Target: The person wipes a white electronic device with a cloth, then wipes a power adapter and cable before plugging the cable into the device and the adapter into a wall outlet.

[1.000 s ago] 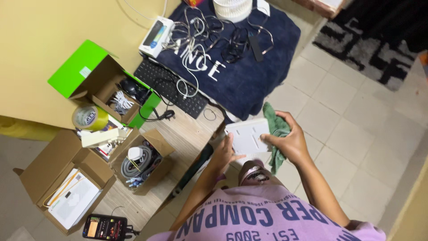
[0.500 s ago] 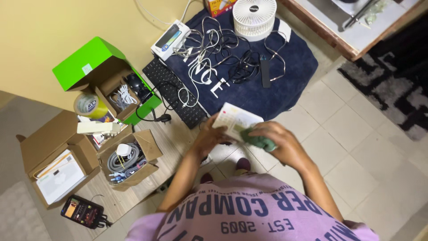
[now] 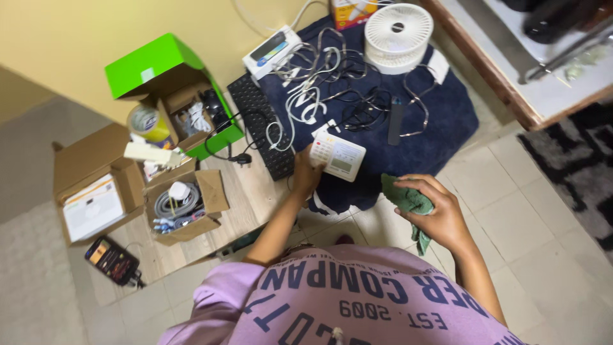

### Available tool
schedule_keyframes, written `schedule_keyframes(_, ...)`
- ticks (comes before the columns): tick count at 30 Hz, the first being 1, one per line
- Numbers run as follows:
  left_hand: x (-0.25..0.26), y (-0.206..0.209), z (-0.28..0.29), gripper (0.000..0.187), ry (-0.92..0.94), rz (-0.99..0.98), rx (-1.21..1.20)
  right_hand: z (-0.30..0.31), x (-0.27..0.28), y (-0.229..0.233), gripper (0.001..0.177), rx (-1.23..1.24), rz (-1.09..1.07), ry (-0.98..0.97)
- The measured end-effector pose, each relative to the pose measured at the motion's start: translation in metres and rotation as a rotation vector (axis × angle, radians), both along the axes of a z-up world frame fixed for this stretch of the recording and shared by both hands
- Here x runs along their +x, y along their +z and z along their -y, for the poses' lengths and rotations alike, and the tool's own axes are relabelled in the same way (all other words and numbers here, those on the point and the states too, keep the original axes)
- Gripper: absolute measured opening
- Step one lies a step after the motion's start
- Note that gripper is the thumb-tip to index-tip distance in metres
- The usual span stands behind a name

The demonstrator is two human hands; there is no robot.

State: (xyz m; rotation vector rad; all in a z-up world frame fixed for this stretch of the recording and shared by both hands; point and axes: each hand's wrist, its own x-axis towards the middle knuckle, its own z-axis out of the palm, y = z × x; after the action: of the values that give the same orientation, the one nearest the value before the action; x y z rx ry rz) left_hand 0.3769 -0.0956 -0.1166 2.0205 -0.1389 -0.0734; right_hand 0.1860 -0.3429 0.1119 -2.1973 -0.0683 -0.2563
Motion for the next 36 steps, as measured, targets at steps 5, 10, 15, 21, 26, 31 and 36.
schedule_keyframes(5,0.006,-0.019,-0.012,0.079,0.031,0.165,0.221,-0.004,0.019,-0.005,0.048,0.029,-0.027,0.102)
schedule_keyframes(10,0.013,-0.024,-0.063,0.055,0.069,0.285,0.171,-0.011,0.037,-0.005,0.047,0.039,-0.052,0.169)
schedule_keyframes(15,0.033,-0.005,-0.152,0.030,0.171,0.389,0.238,-0.018,0.045,-0.008,0.048,0.026,-0.053,0.208)
schedule_keyframes(21,0.091,0.012,-0.216,0.048,0.262,0.381,0.480,-0.035,0.039,-0.009,0.049,0.009,-0.111,0.159)
schedule_keyframes(26,0.135,-0.011,-0.248,0.042,0.235,0.535,0.712,-0.052,0.020,-0.004,0.051,0.010,-0.133,0.044)
schedule_keyframes(31,0.165,-0.014,-0.254,0.032,0.199,0.704,0.906,-0.083,0.006,-0.002,0.051,-0.029,-0.135,-0.049)
schedule_keyframes(36,0.163,0.016,-0.251,0.016,0.056,0.566,0.947,-0.121,-0.008,-0.002,0.053,-0.049,-0.200,-0.118)
